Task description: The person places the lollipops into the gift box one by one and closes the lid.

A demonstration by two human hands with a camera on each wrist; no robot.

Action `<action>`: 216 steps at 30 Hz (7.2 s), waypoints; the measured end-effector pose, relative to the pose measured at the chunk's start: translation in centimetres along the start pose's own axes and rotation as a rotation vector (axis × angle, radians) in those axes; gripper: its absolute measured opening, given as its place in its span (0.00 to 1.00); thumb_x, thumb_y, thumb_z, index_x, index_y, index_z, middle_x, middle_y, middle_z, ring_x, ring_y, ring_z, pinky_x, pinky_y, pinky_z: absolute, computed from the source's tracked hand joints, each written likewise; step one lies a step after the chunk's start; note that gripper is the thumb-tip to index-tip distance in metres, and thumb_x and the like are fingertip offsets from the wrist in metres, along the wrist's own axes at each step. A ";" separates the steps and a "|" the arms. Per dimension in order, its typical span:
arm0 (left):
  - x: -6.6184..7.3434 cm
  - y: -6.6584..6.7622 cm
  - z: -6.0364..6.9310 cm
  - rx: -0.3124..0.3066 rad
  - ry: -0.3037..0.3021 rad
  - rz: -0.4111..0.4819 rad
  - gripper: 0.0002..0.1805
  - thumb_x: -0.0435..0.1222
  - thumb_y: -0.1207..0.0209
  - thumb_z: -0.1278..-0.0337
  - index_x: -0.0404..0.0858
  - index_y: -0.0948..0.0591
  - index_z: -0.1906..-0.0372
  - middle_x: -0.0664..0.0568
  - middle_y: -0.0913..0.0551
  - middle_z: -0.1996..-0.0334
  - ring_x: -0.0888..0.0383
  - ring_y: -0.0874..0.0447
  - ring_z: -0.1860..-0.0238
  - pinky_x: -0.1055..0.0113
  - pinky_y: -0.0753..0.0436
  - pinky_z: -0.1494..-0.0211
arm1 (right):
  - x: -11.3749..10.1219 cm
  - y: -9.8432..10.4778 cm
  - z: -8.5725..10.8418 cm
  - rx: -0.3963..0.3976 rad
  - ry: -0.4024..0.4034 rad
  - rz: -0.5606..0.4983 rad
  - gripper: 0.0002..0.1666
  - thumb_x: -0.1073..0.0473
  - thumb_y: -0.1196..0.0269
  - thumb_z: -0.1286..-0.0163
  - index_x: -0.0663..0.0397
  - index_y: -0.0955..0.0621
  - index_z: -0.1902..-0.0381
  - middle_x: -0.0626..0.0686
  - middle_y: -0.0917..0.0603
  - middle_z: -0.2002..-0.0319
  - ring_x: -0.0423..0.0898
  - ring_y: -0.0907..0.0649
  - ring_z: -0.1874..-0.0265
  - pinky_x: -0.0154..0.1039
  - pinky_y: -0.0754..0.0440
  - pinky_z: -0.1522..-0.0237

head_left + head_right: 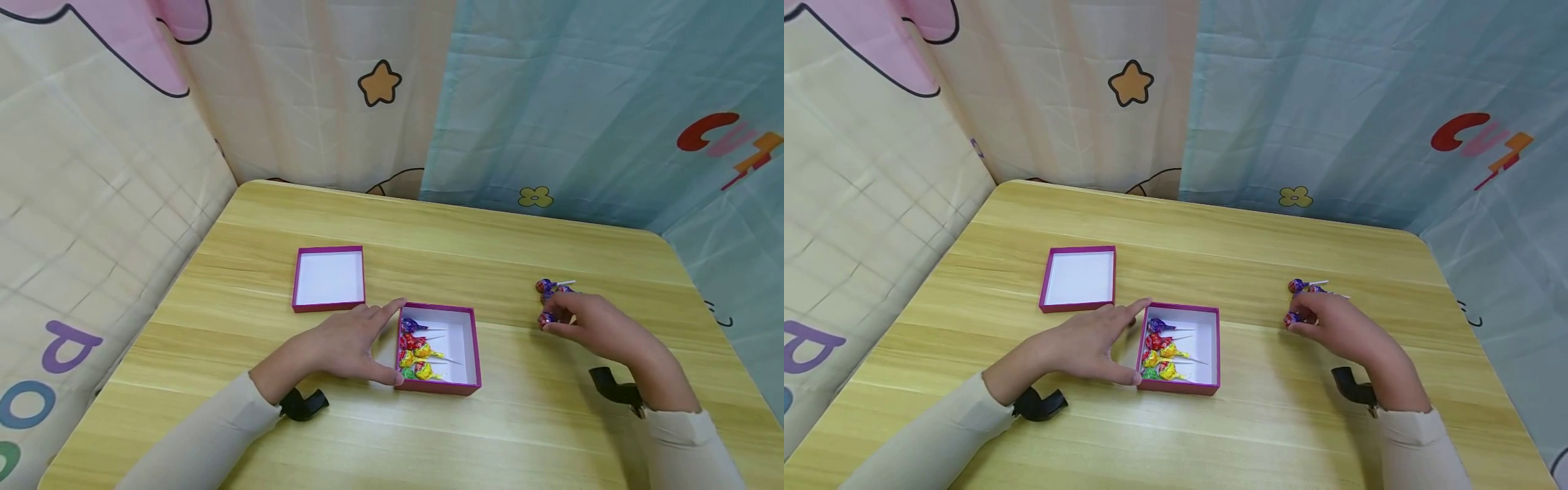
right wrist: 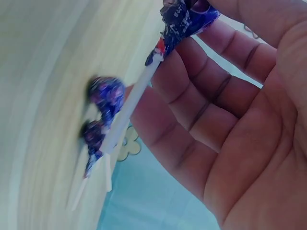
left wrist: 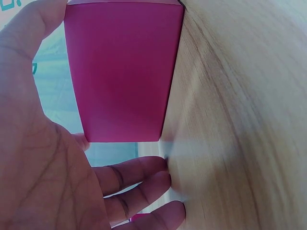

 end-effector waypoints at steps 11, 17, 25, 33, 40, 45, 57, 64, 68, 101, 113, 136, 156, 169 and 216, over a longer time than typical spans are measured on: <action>0.0 0.1 0.0 0.000 -0.007 0.010 0.65 0.77 0.42 0.62 0.57 0.55 0.20 0.53 0.35 0.27 0.53 0.36 0.31 0.50 0.31 0.35 | -2.8 0.1 -0.7 0.000 0.071 0.030 0.07 0.59 0.32 0.33 0.40 0.20 0.62 0.37 0.21 0.68 0.37 0.21 0.65 0.37 0.21 0.64; -0.1 0.0 0.0 0.001 -0.007 0.008 0.65 0.77 0.43 0.62 0.57 0.55 0.20 0.53 0.35 0.27 0.54 0.35 0.32 0.51 0.30 0.35 | -4.9 0.4 -1.5 0.014 0.133 0.035 0.08 0.60 0.31 0.34 0.41 0.20 0.62 0.35 0.21 0.67 0.36 0.21 0.65 0.37 0.21 0.63; 0.0 0.0 -0.1 0.000 -0.010 0.007 0.65 0.77 0.43 0.62 0.56 0.55 0.20 0.53 0.35 0.27 0.54 0.35 0.32 0.51 0.31 0.35 | -7.1 0.4 -2.2 -0.006 0.153 0.037 0.08 0.58 0.31 0.34 0.40 0.19 0.60 0.34 0.21 0.66 0.36 0.21 0.64 0.37 0.21 0.63; 0.0 0.1 0.0 0.008 -0.009 -0.002 0.65 0.77 0.43 0.63 0.56 0.55 0.20 0.53 0.34 0.28 0.55 0.34 0.33 0.52 0.29 0.36 | -9.7 0.4 -2.9 -0.008 0.216 0.057 0.10 0.58 0.29 0.36 0.42 0.19 0.59 0.34 0.20 0.64 0.35 0.20 0.63 0.38 0.19 0.62; 0.1 0.1 0.0 0.008 -0.014 -0.008 0.65 0.78 0.43 0.63 0.56 0.55 0.20 0.53 0.34 0.28 0.54 0.34 0.33 0.52 0.29 0.35 | -11.8 0.3 -3.4 0.000 0.269 0.077 0.10 0.56 0.29 0.35 0.45 0.18 0.58 0.36 0.20 0.63 0.35 0.20 0.62 0.38 0.18 0.60; 0.1 0.1 0.0 0.005 -0.012 -0.005 0.65 0.78 0.43 0.63 0.56 0.55 0.20 0.53 0.34 0.28 0.54 0.35 0.32 0.51 0.30 0.35 | -12.9 -0.2 -3.8 -0.009 0.276 0.093 0.11 0.55 0.29 0.35 0.45 0.18 0.56 0.36 0.20 0.62 0.35 0.20 0.62 0.37 0.18 0.60; 0.1 0.1 0.0 0.007 -0.008 -0.002 0.65 0.78 0.43 0.63 0.57 0.55 0.20 0.53 0.34 0.28 0.55 0.34 0.33 0.52 0.29 0.36 | -14.5 -1.8 -4.8 -0.055 0.296 0.116 0.13 0.53 0.30 0.34 0.46 0.18 0.54 0.40 0.19 0.59 0.37 0.21 0.64 0.37 0.19 0.61; 0.1 0.1 -0.1 0.005 -0.012 0.001 0.65 0.78 0.44 0.63 0.58 0.56 0.20 0.54 0.35 0.28 0.54 0.35 0.32 0.52 0.30 0.35 | -15.6 -2.7 -5.4 -0.057 0.342 0.142 0.15 0.53 0.30 0.35 0.46 0.18 0.52 0.41 0.19 0.58 0.38 0.21 0.64 0.38 0.19 0.58; 0.1 0.1 -0.1 0.006 -0.016 0.002 0.65 0.78 0.44 0.62 0.58 0.56 0.20 0.54 0.34 0.28 0.55 0.34 0.33 0.52 0.30 0.35 | -16.1 -3.3 -5.8 -0.068 0.357 0.150 0.16 0.53 0.30 0.35 0.48 0.17 0.50 0.43 0.18 0.57 0.39 0.20 0.62 0.40 0.18 0.56; 0.2 0.2 0.0 0.009 -0.033 0.005 0.64 0.77 0.44 0.60 0.56 0.57 0.20 0.51 0.32 0.30 0.55 0.32 0.36 0.54 0.28 0.38 | -17.0 -8.5 -8.2 -0.126 0.325 0.341 0.11 0.51 0.33 0.32 0.49 0.18 0.56 0.44 0.17 0.67 0.40 0.22 0.73 0.39 0.19 0.63; 0.2 0.1 0.0 0.000 -0.020 0.005 0.65 0.78 0.44 0.61 0.57 0.58 0.20 0.51 0.35 0.28 0.52 0.35 0.31 0.52 0.31 0.34 | -16.0 -8.2 -7.8 -0.125 0.274 0.311 0.14 0.53 0.31 0.34 0.49 0.17 0.52 0.44 0.17 0.65 0.39 0.23 0.73 0.39 0.19 0.62; 0.1 0.2 0.0 0.002 -0.021 0.000 0.65 0.77 0.43 0.61 0.57 0.58 0.20 0.50 0.35 0.28 0.52 0.36 0.30 0.51 0.31 0.34 | -15.8 -8.3 -7.3 -0.175 0.295 0.255 0.14 0.62 0.34 0.32 0.49 0.16 0.49 0.47 0.14 0.58 0.44 0.17 0.62 0.44 0.18 0.51; 0.2 0.2 0.0 -0.003 -0.010 0.010 0.64 0.76 0.42 0.61 0.58 0.57 0.20 0.52 0.34 0.29 0.54 0.35 0.32 0.52 0.30 0.35 | -15.9 -7.7 -7.1 -0.182 0.273 0.227 0.18 0.60 0.31 0.34 0.50 0.17 0.46 0.48 0.15 0.57 0.43 0.17 0.61 0.44 0.18 0.51; 0.1 0.1 -0.1 -0.002 -0.011 0.009 0.64 0.76 0.42 0.61 0.58 0.57 0.20 0.53 0.34 0.29 0.54 0.34 0.33 0.52 0.30 0.35 | -14.8 -3.7 -5.5 0.004 0.355 0.107 0.15 0.63 0.33 0.32 0.53 0.16 0.48 0.50 0.15 0.53 0.46 0.16 0.55 0.46 0.17 0.52; 0.2 0.0 -0.1 -0.006 -0.009 -0.011 0.65 0.78 0.44 0.62 0.57 0.56 0.20 0.53 0.36 0.27 0.53 0.35 0.31 0.51 0.30 0.35 | 4.1 0.4 -3.7 -0.012 -0.056 0.151 0.17 0.65 0.34 0.33 0.67 0.20 0.49 0.61 0.16 0.55 0.58 0.17 0.57 0.58 0.22 0.55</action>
Point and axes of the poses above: each hand's wrist, its own z-axis away from the middle knuckle, its own y-axis out of the back of the hand, x = y × z, the point moved 7 cm from there along -z, towards the middle knuckle
